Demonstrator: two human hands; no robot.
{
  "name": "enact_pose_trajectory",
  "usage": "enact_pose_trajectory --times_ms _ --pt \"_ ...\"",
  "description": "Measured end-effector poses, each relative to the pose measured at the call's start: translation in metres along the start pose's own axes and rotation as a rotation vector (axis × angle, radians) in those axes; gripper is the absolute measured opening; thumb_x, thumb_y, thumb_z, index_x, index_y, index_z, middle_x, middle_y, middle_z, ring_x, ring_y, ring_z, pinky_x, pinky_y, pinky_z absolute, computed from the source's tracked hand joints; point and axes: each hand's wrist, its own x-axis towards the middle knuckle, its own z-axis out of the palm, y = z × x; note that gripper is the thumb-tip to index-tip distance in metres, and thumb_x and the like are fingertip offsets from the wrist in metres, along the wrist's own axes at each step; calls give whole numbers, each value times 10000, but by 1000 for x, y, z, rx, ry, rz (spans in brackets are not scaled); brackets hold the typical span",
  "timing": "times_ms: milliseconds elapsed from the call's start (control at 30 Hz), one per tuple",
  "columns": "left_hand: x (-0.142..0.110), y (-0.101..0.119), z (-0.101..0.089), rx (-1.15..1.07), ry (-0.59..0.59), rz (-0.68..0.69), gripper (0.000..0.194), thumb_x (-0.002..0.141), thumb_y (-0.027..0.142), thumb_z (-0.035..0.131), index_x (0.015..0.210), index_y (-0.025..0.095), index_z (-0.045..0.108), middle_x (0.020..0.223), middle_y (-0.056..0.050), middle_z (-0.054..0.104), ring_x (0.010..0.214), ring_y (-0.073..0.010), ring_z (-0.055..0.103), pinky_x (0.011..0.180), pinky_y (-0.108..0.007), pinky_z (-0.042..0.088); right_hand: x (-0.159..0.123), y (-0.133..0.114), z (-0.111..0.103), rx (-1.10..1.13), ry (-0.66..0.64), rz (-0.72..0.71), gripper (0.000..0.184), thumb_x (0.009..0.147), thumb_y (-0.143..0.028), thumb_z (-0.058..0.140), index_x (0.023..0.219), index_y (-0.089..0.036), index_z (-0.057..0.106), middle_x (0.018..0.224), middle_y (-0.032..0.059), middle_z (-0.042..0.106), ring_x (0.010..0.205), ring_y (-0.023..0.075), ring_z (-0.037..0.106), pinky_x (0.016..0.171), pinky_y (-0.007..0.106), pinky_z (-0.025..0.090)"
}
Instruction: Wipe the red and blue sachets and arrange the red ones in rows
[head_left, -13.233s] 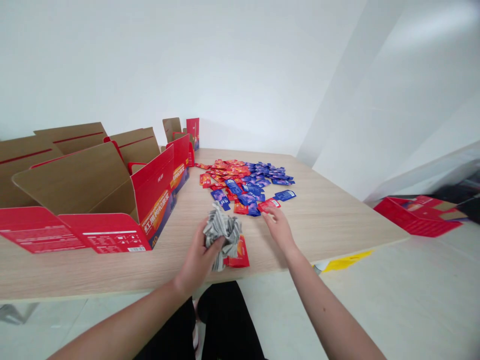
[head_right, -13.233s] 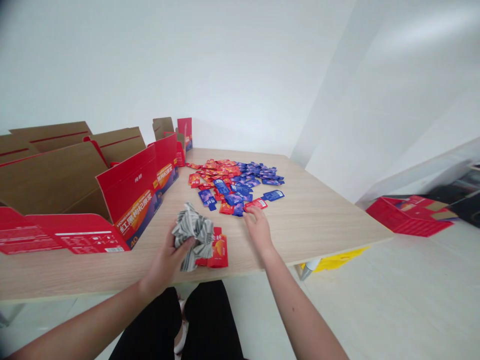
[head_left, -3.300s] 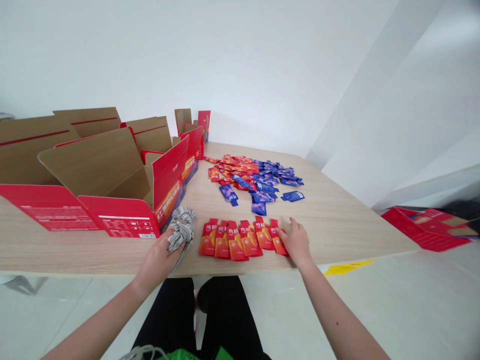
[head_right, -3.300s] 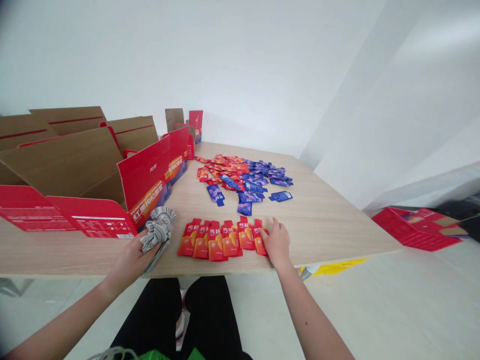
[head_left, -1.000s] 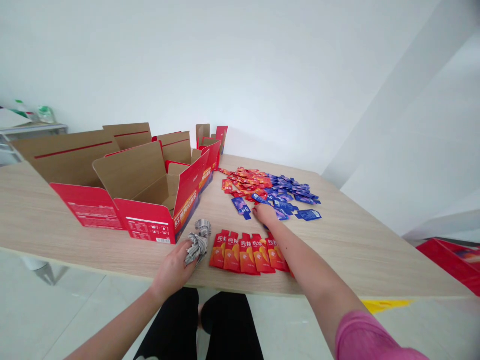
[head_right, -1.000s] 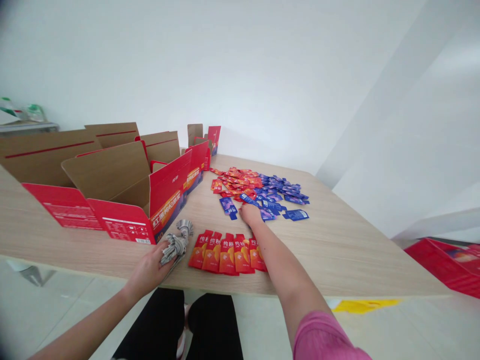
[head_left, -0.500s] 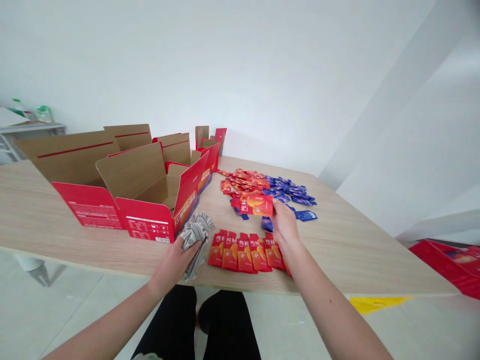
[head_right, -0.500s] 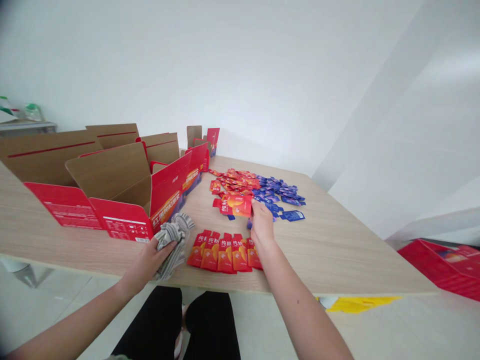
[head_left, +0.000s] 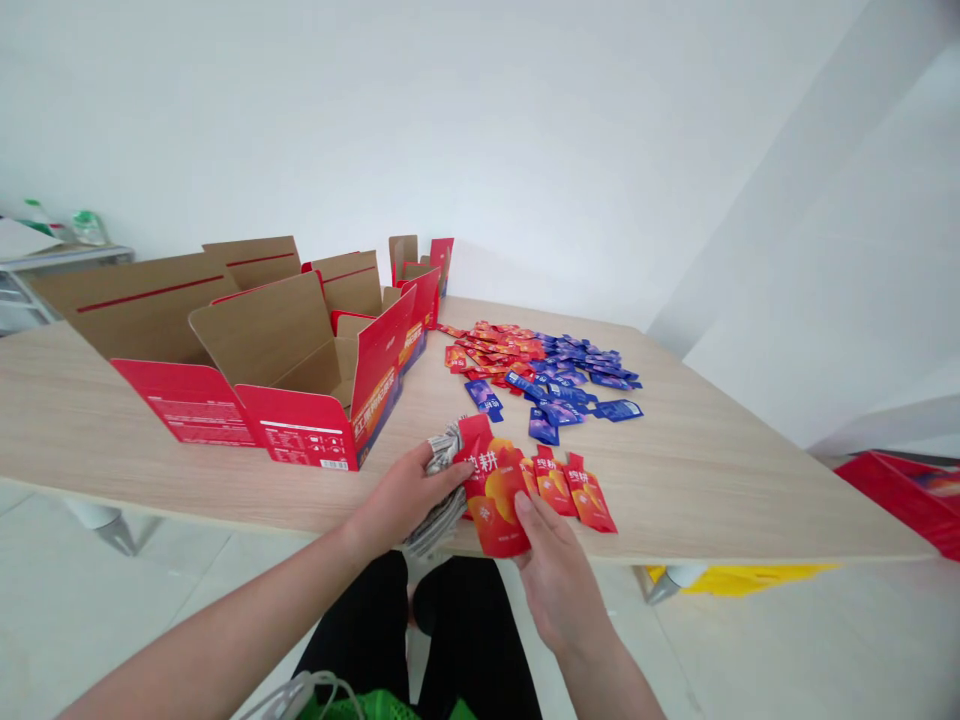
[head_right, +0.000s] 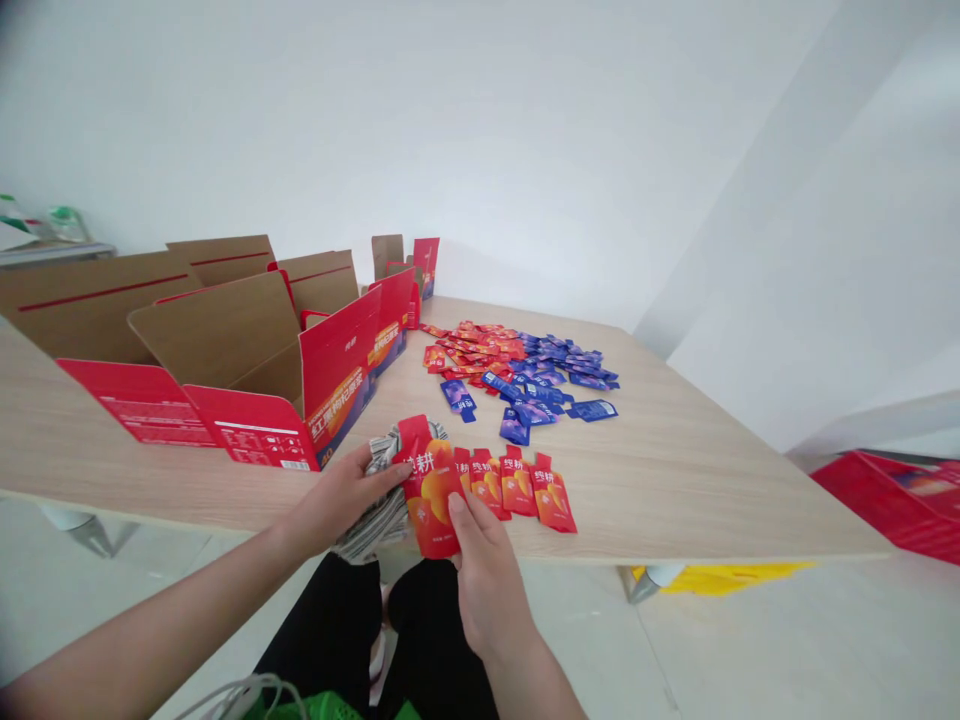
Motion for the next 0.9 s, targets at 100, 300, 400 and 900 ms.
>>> enact_pose_trajectory --times_ms 100,300,400,900 --pt "3 4 1 11 307 203 422 839 531 635 1076 183 633 1108 -76 739 1089 -295 683 935 -402 550 -1 4 -2 -8 135 -27 418 638 -498 878 970 -271 767 1149 29 761 1091 267 684 856 410 594" --pt "-16 3 27 549 61 647 161 844 235 590 997 210 635 1087 -78 690 1061 -256 644 967 -370 507 -3 10 16 61 14 -26 364 721 -518 797 967 -253 761 1051 21 776 989 239 708 837 378 595" --pt "-31 -12 39 667 -215 615 167 806 159 560 942 222 632 1033 -78 685 968 -251 659 858 -349 539 4 6 20 96 72 -129 313 767 -510 750 927 -242 743 932 -13 771 934 209 707 858 359 583" --pt "-26 -23 36 -446 -200 -134 589 673 504 817 1154 199 670 998 -87 777 986 -323 733 881 -448 592 2 5 9 -232 159 -370 337 873 -543 655 1043 -263 734 1104 30 750 1106 244 647 973 387 498"
